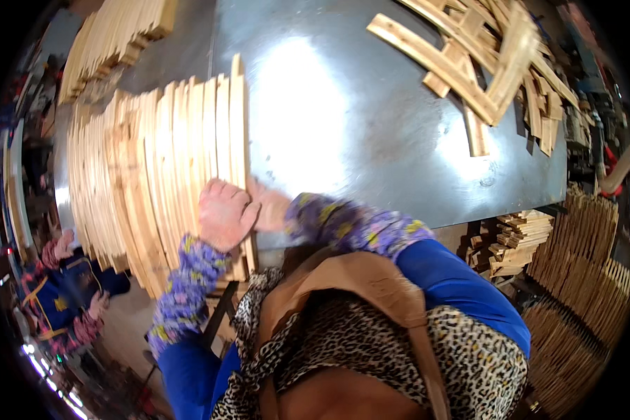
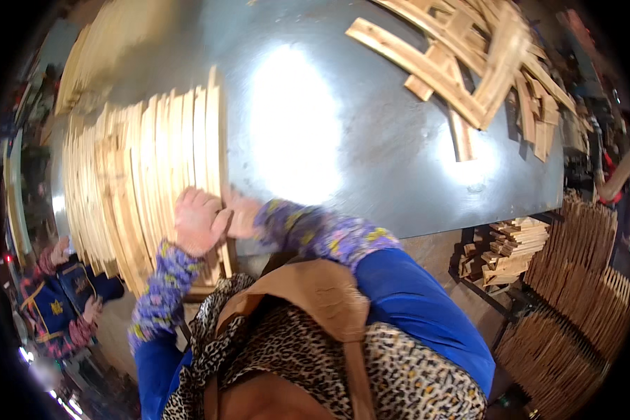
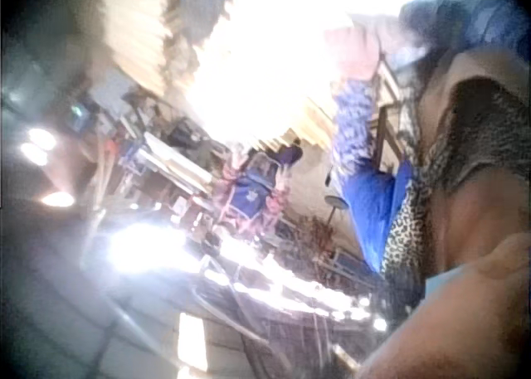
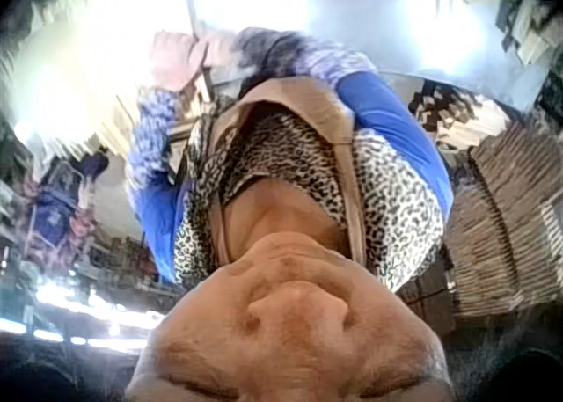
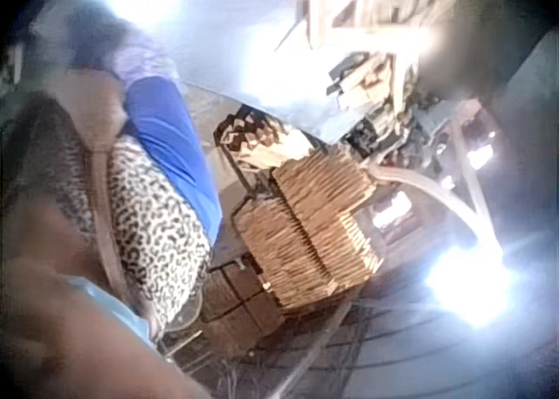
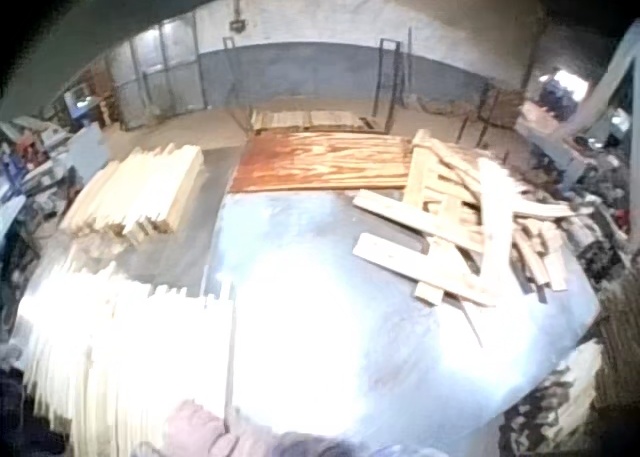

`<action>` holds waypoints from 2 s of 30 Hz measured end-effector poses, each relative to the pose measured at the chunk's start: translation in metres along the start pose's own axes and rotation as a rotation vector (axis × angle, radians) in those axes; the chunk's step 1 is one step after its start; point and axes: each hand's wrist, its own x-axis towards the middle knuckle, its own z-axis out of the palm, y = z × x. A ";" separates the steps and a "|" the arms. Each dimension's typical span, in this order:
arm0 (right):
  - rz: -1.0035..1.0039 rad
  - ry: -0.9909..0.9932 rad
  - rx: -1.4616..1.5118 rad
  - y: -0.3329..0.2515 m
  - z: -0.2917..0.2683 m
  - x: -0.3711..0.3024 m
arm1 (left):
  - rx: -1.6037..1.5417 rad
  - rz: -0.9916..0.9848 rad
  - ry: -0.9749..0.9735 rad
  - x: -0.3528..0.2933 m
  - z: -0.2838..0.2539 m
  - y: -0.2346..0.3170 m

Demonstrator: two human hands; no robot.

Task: The person picks up thin wooden planks from a pile on a metal table and arranges them into a neat stack. The person handles the wood by hand, repeatedly picking up individual pieces and placing them into a growing pile on the left side of the table.

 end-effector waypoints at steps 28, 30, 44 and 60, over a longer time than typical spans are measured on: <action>0.305 0.585 -0.781 0.368 -0.654 0.036 | -2.239 -0.793 0.006 0.383 0.180 0.280; 0.423 0.551 -0.730 0.389 -0.675 0.047 | -2.178 -0.732 -0.103 0.399 0.167 0.276; -0.035 0.517 -0.227 0.337 -0.494 -0.065 | -1.588 -0.809 0.217 0.451 0.161 0.266; 0.222 0.812 -0.486 0.406 -0.485 -0.036 | -1.060 -0.594 -0.094 0.555 0.126 0.292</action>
